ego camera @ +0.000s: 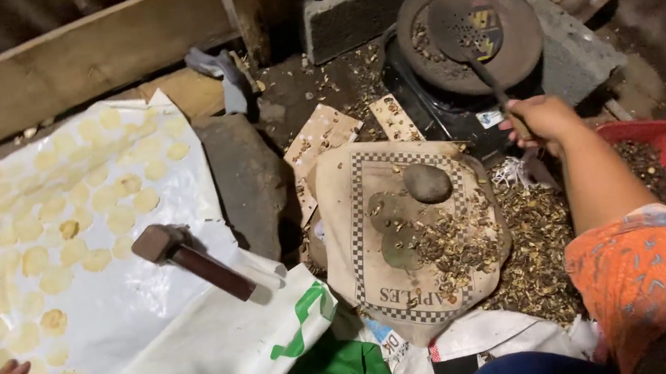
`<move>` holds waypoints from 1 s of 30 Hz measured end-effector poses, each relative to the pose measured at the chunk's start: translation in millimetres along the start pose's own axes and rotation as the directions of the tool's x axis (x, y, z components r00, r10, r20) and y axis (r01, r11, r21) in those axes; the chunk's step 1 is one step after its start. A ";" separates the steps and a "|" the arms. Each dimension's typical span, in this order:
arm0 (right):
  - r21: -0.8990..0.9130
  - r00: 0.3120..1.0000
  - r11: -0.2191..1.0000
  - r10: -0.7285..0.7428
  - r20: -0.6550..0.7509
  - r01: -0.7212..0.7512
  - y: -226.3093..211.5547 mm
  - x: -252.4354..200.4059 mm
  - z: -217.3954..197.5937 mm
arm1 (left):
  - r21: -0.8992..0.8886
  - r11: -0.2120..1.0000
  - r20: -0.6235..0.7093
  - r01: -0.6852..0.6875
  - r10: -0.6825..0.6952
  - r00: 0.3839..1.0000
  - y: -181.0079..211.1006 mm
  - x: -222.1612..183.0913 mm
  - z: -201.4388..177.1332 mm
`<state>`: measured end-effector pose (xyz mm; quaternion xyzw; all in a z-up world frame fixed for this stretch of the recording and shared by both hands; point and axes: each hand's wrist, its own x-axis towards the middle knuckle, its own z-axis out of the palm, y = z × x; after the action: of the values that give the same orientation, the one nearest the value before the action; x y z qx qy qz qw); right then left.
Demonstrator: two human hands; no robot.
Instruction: Cracking open seeds with a stone, extracting the kernels, and flattening them with a mallet on a flat surface.
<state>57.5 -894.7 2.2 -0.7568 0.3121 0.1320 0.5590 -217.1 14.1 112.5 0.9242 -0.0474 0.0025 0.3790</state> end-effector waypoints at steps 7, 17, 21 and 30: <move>0.001 0.938 0.963 -0.262 -0.225 0.269 23.9 14.6 0.1 | 0.404 0.639 0.303 -0.655 0.582 0.754 222.0 71.3 139.3; -0.405 0.848 0.856 -0.450 -0.280 0.320 42.8 7.0 -14.7 | 0.582 0.702 0.791 -0.410 -0.374 0.483 236.4 86.4 183.2; 0.338 0.990 0.931 -0.135 -0.036 0.139 25.3 11.2 24.3 | 0.441 0.753 0.868 -0.489 -0.221 0.444 220.6 87.0 195.8; -0.584 0.477 0.573 -0.815 -0.329 0.575 34.6 -25.6 16.9 | 0.535 0.737 0.820 -0.413 -0.336 0.463 232.8 84.1 188.6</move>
<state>18.9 -876.9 -16.0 -0.9139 0.0855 -0.2844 0.2768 -160.1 -290.1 144.4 0.8535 -0.2548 -0.4499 -0.0651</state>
